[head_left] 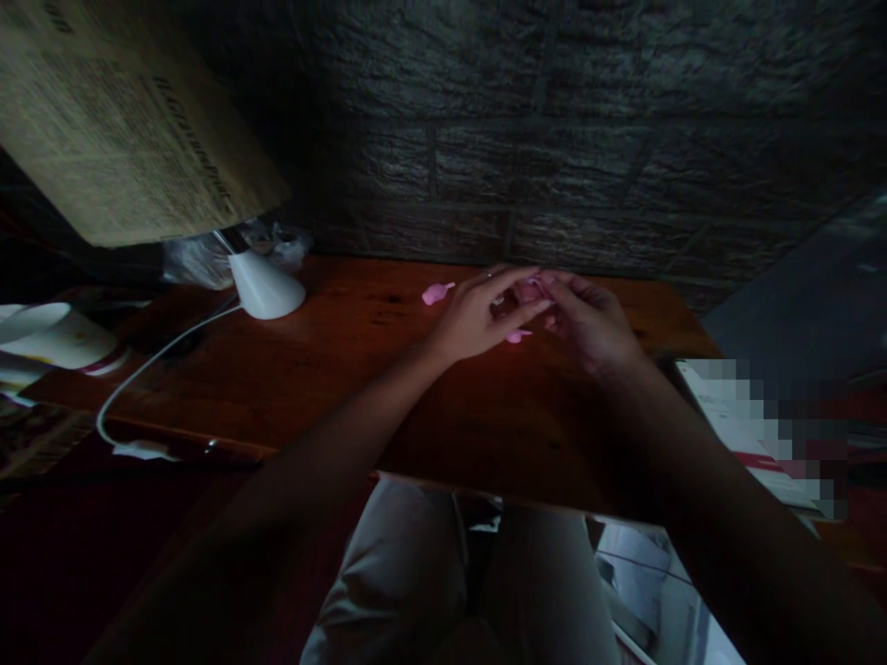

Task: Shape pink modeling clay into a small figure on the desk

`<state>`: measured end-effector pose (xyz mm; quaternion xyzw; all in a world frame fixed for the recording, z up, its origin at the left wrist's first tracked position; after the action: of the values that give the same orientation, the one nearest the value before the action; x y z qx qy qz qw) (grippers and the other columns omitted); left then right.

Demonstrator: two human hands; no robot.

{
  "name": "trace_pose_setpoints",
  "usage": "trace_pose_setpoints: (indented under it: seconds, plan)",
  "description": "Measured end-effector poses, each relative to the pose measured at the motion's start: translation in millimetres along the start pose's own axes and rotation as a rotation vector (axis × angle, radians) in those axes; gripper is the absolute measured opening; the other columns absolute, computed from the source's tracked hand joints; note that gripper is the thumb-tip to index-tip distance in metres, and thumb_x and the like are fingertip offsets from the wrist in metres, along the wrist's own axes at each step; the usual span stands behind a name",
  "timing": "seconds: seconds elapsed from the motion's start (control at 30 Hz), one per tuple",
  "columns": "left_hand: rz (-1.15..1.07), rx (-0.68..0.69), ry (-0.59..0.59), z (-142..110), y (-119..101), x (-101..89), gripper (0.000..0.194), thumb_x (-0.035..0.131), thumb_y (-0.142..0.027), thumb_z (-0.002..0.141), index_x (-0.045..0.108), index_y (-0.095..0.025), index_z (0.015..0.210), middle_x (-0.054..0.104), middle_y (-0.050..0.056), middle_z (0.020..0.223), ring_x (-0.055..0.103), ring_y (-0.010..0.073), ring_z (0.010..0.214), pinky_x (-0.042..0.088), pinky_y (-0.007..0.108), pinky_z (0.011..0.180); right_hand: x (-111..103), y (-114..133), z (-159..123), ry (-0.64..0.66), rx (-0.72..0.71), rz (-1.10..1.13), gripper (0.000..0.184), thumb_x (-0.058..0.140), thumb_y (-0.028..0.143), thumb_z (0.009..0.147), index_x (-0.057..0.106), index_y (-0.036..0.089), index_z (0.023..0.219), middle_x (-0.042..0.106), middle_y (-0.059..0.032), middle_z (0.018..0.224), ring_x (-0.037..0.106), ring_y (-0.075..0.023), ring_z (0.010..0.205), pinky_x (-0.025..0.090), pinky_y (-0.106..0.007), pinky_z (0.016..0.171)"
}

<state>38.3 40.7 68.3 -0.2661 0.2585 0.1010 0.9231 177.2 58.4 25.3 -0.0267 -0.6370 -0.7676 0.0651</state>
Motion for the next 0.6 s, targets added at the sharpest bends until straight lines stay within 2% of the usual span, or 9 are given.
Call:
trace_pose_setpoints:
  seconds: [0.13,0.33,0.43,0.53,0.6]
  plan:
    - [-0.076,-0.008,0.085,-3,2,11.8,0.053,0.078,-0.041,0.087,0.063,-0.019,0.134,0.074,0.011,0.122,0.072,0.0230,0.105,0.058,0.036,0.090,6,-4,1,0.041,0.012,-0.004,0.047,0.081,0.064,0.076,0.074,0.025,0.101,0.078,-0.0053,0.092,0.070,-0.0169,0.071,0.053,-0.027,0.053]
    - [-0.105,-0.224,0.131,-6,17,15.1,0.037,0.071,-0.037,0.092,0.067,-0.023,0.126,0.075,0.007,0.121,0.072,0.0247,0.110,0.058,0.035,0.089,8,-3,-1,0.025,0.027,-0.042,0.041,0.082,0.061,0.077,0.071,0.025,0.094,0.076,-0.0028,0.086,0.063,-0.0139,0.064,0.045,-0.027,0.051]
    - [-0.109,-0.247,0.114,-6,15,13.8,0.033,0.068,-0.037,0.095,0.066,-0.023,0.124,0.075,0.004,0.118,0.071,0.0246,0.111,0.057,0.038,0.091,8,-3,-1,0.021,0.021,-0.062,0.033,0.080,0.055,0.083,0.070,0.024,0.088,0.072,0.0005,0.078,0.054,-0.0105,0.059,0.041,-0.027,0.054]
    - [-0.152,-0.244,0.100,-6,17,14.5,0.027,0.065,-0.044,0.097,0.067,-0.027,0.118,0.076,0.002,0.115,0.070,0.0233,0.109,0.057,0.038,0.091,6,-3,1,0.009,-0.006,-0.101,0.024,0.076,0.046,0.091,0.070,0.024,0.084,0.067,0.0030,0.071,0.045,-0.0090,0.058,0.035,-0.025,0.053]
    - [-0.178,-0.247,0.106,-7,20,16.0,0.027,0.063,-0.048,0.098,0.067,-0.027,0.115,0.077,0.002,0.113,0.069,0.0236,0.109,0.057,0.039,0.091,6,-3,1,0.021,-0.012,-0.105,0.024,0.077,0.047,0.090,0.070,0.025,0.084,0.064,0.0045,0.068,0.043,-0.0090,0.058,0.035,-0.024,0.053]
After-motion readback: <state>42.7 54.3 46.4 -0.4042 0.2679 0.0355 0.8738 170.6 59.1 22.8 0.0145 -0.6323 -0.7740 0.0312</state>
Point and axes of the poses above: each hand's wrist, its own z-axis towards the middle knuckle, its own x-axis out of the palm, y = z × x, the point moved 9 cm from there along z, towards the middle knuckle
